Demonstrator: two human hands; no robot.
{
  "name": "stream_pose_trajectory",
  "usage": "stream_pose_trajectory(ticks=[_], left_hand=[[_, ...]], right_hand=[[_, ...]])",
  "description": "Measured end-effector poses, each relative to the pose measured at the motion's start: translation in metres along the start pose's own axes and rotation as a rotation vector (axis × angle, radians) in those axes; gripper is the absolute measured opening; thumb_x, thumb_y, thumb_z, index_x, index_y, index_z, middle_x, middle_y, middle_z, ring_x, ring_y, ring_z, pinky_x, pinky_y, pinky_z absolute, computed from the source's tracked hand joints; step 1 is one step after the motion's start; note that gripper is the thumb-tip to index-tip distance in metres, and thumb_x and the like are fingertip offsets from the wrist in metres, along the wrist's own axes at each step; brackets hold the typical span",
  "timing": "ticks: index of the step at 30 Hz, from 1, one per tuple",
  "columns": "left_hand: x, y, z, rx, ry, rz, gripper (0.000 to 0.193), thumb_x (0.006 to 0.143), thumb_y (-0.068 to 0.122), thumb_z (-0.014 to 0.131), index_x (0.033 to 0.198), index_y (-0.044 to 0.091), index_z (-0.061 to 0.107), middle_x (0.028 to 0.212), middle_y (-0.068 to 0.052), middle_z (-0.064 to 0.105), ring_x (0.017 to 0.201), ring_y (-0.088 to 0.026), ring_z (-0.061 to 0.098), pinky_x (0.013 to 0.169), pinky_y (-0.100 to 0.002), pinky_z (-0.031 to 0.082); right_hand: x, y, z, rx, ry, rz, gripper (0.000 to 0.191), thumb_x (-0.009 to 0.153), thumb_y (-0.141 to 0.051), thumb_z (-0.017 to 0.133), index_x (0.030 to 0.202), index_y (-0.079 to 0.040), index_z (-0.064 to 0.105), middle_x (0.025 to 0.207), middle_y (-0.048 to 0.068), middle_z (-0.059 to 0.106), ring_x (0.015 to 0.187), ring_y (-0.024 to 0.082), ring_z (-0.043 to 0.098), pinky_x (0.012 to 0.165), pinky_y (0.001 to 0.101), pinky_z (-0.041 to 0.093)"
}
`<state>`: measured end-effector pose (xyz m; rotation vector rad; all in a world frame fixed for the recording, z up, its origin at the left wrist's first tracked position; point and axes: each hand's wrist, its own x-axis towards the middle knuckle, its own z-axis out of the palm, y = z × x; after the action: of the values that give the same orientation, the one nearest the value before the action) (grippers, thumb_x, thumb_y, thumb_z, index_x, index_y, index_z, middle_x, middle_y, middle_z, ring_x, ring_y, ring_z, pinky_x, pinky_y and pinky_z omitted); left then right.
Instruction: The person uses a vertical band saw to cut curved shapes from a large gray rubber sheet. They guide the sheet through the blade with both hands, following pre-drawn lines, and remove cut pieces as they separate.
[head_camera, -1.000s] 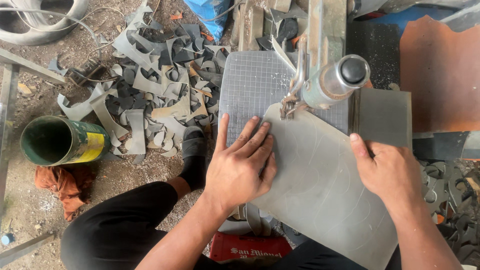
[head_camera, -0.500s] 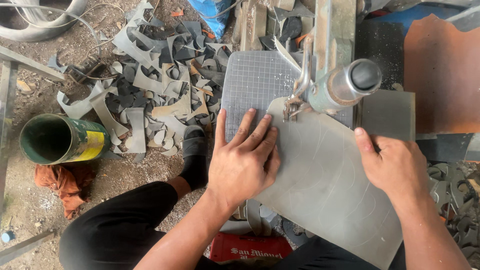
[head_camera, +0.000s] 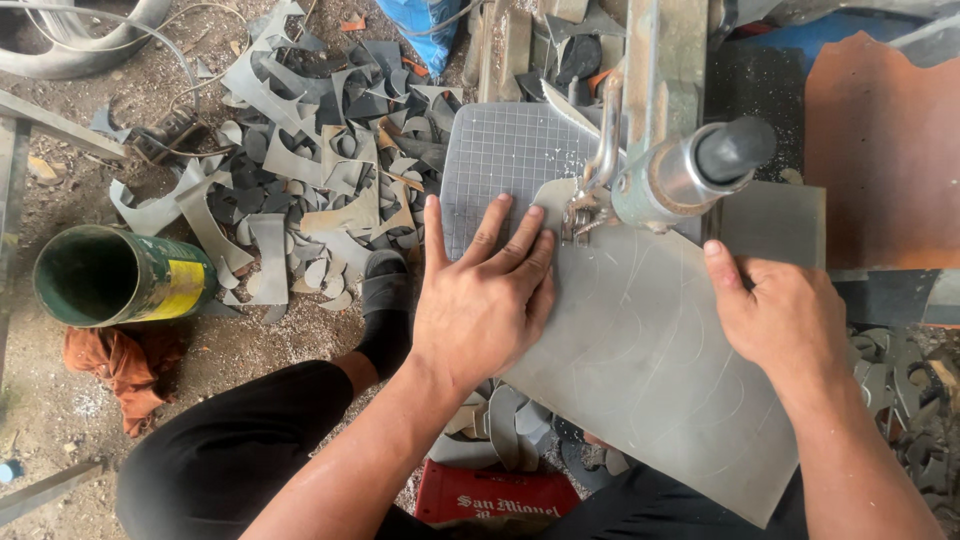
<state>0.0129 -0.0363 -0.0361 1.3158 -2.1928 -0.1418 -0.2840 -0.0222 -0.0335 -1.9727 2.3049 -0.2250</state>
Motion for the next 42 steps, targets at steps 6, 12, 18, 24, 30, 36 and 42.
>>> stream_pose_trajectory(ticks=[6,12,18,24,30,36,42], left_hand=[[0.008,-0.004,0.0,0.027,-0.051,0.004,0.035,0.095,0.026,0.061,0.123,0.009,0.074,0.142,-0.006,0.064,0.142,-0.029,0.049,0.116,-0.079,0.015],[0.013,-0.007,0.001,0.025,-0.053,-0.003,0.036,0.095,0.026,0.059,0.123,0.009,0.073,0.143,-0.007,0.064,0.142,-0.029,0.048,0.114,-0.079,0.014],[0.011,0.003,0.006,0.071,0.017,-0.069,0.039,0.095,0.025,0.059,0.127,0.007,0.073,0.142,-0.009,0.065,0.142,-0.033,0.049,0.118,-0.077,0.014],[0.003,0.017,0.009,0.086,0.076,-0.157,0.039,0.093,0.024,0.059,0.126,0.007,0.073,0.141,-0.008,0.066,0.14,-0.037,0.05,0.118,-0.076,0.013],[0.0,0.006,-0.003,0.022,0.012,-0.059,0.037,0.097,0.024,0.059,0.127,0.006,0.071,0.14,-0.009,0.066,0.138,-0.031,0.053,0.115,-0.08,0.012],[-0.006,0.007,-0.005,0.02,0.025,-0.023,0.041,0.097,0.022,0.056,0.132,0.002,0.068,0.144,-0.013,0.062,0.139,-0.032,0.053,0.119,-0.072,0.017],[-0.003,0.004,0.001,-0.003,0.018,-0.03,0.043,0.1,0.02,0.055,0.134,-0.004,0.064,0.146,-0.021,0.059,0.141,-0.035,0.051,0.123,-0.059,0.023]], right_hand=[[0.008,-0.003,-0.002,-0.007,-0.016,0.027,0.053,0.109,-0.05,0.055,0.09,-0.006,0.077,0.08,0.022,0.07,0.078,0.047,0.067,0.073,0.0536,0.054],[0.016,-0.006,-0.001,0.053,0.005,-0.012,0.043,0.107,-0.047,0.055,0.101,-0.011,0.078,0.088,0.018,0.072,0.083,0.045,0.068,0.073,0.0538,0.054],[0.031,-0.016,-0.01,0.009,0.095,-0.065,0.045,0.109,-0.048,0.058,0.107,-0.007,0.076,0.1,0.02,0.072,0.095,0.045,0.068,0.082,0.0541,0.053],[-0.056,-0.078,0.004,0.117,0.062,-0.259,0.052,0.109,-0.04,0.046,0.149,-0.007,0.054,0.158,0.029,0.042,0.147,0.057,0.033,0.119,0.0652,0.027],[-0.063,-0.081,0.022,-0.011,0.1,-0.315,0.07,0.099,-0.054,0.045,0.158,-0.016,0.041,0.169,0.02,0.029,0.151,0.055,0.018,0.117,0.0702,0.009],[-0.046,-0.07,0.013,0.036,0.103,-0.403,0.067,0.1,-0.059,0.047,0.155,-0.02,0.049,0.164,0.02,0.036,0.154,0.05,0.021,0.121,0.0678,0.012],[-0.034,-0.065,0.015,0.015,0.096,-0.438,0.069,0.1,-0.06,0.048,0.152,-0.015,0.055,0.158,0.024,0.044,0.155,0.049,0.023,0.122,0.0675,0.013]])
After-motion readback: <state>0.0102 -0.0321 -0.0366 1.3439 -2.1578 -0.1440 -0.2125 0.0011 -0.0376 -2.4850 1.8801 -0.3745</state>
